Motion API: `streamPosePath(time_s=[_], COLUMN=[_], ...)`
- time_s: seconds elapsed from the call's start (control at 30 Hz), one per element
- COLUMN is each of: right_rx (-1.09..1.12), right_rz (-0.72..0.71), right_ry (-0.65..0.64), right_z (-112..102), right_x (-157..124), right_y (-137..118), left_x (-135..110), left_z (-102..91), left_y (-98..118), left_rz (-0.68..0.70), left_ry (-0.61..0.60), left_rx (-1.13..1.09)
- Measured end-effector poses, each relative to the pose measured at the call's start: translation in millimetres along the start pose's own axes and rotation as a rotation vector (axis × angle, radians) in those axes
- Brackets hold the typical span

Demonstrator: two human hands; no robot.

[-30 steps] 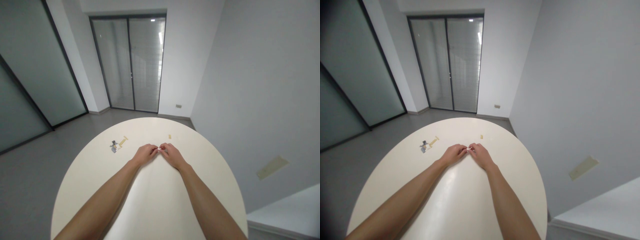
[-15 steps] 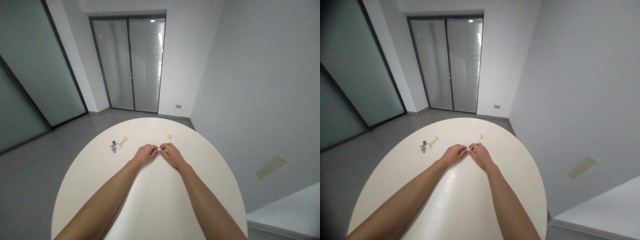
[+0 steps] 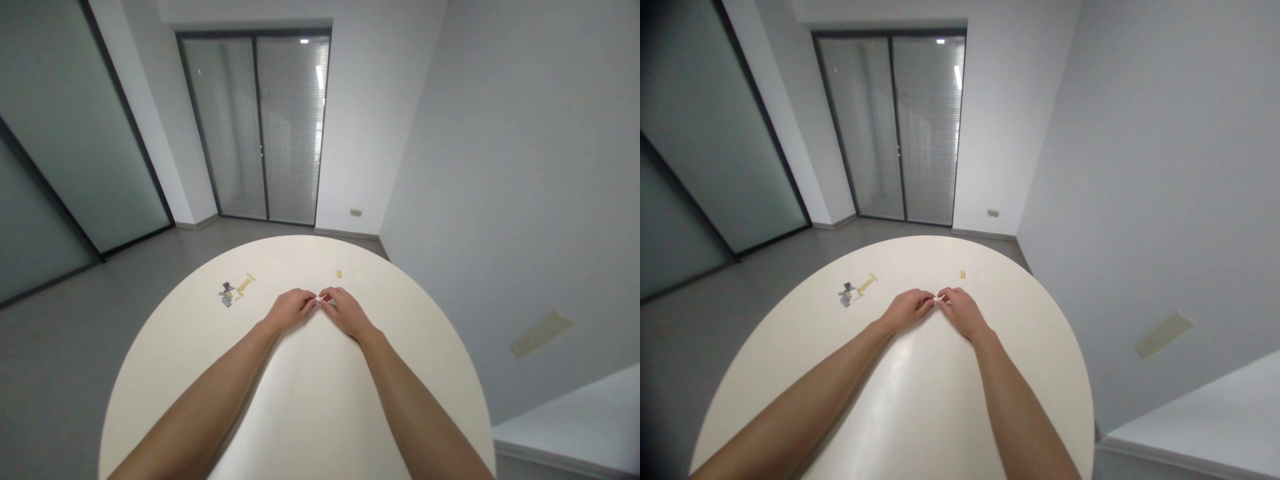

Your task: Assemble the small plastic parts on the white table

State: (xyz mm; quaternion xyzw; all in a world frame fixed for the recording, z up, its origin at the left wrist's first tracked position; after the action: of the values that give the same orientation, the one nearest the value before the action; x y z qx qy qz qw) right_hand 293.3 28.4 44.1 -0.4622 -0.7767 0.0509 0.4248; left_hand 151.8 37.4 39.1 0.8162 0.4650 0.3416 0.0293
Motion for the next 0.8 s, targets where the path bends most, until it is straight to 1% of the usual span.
streamPosePath(time_s=[0.2,0.47,0.8], right_rx=[0.008,-0.006,-0.001], right_rz=[0.001,0.006,-0.003], right_ry=[-0.014,0.003,0.034], right_z=[1.1,1.0,-3.0], right_x=[-0.2,0.5,2.8], right_y=[0.1,0.0,-3.3], left_x=[-0.2,0.1,-0.6], left_z=[-1.0,-1.2,-5.4], left_y=[0.2,0.4,1.2], left_rz=[0.007,-0.004,-0.023], left_ry=[0.012,-0.004,0.037], left_rx=[0.003,0.006,-0.008])
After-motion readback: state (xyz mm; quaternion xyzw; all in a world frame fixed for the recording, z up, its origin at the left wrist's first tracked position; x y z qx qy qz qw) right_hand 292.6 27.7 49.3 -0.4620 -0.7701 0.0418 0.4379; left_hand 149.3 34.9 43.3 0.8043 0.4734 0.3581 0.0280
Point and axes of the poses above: each hand's wrist, its own x-axis towards the middle knuckle, its own z-axis out of the palm, y = z × x, the point moved 7 cm from there along x, towards the middle knuckle, and after that the axes turned 15 degrees about y, right-handed, at the moved point
